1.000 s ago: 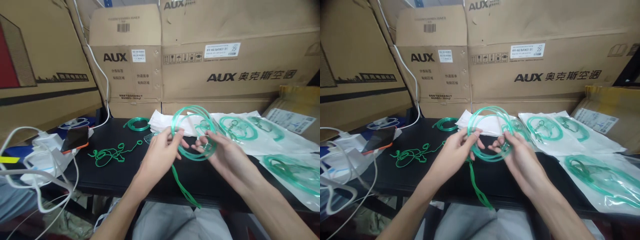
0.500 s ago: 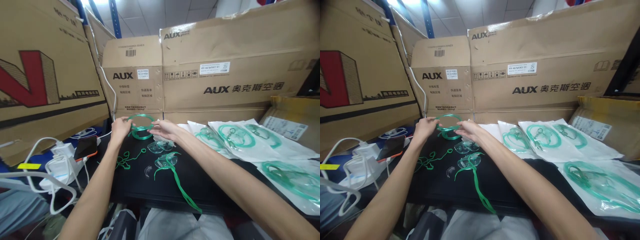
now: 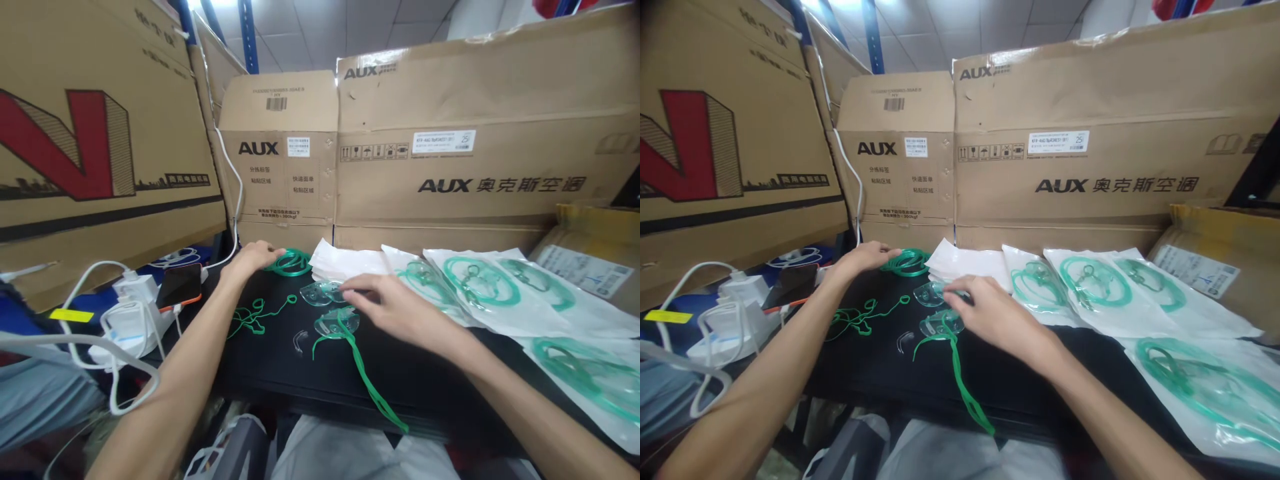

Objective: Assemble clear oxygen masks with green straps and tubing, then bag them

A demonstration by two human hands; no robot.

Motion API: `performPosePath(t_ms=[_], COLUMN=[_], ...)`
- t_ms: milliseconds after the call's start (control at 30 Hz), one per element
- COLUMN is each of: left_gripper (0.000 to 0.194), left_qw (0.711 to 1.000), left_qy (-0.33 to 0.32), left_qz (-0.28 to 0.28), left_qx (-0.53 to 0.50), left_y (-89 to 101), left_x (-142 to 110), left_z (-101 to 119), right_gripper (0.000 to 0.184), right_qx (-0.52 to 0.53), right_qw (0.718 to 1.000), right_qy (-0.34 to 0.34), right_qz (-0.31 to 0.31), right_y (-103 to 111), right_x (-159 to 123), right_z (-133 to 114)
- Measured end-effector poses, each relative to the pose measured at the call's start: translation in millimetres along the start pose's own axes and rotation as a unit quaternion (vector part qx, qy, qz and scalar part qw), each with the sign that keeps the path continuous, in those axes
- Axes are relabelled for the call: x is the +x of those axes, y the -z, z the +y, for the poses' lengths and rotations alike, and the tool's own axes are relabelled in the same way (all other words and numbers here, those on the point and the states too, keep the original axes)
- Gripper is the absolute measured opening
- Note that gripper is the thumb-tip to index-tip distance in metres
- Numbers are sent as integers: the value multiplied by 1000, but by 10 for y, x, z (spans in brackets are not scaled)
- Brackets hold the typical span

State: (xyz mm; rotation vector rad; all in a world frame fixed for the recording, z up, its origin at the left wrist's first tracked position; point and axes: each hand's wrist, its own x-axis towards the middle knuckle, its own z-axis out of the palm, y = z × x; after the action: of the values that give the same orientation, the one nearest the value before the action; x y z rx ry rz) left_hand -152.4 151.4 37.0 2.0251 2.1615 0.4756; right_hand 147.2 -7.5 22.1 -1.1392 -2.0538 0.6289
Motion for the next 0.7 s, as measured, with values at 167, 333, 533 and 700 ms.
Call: performPosePath(t_ms=[167, 333, 533, 700], left_gripper=[41, 42, 41, 42], left_qw=[999, 998, 999, 999], left_qy=[-5, 24, 10, -13], left_qz=[-15, -15, -19, 5], left_qx=[37, 55, 50, 40], left_y=[-187, -375, -482, -481], left_x=[86, 261, 344, 336], left_z=[415, 666, 777, 788], right_gripper=[37, 42, 40, 38], right_qx=[-69, -84, -86, -79], right_qw=[997, 996, 996, 996], right_qy=[-19, -29, -8, 5], right_qz=[-4, -3, 14, 34], right_y=[-310, -424, -478, -538], right_x=[-307, -463, -435, -406], right_z=[142, 186, 247, 292])
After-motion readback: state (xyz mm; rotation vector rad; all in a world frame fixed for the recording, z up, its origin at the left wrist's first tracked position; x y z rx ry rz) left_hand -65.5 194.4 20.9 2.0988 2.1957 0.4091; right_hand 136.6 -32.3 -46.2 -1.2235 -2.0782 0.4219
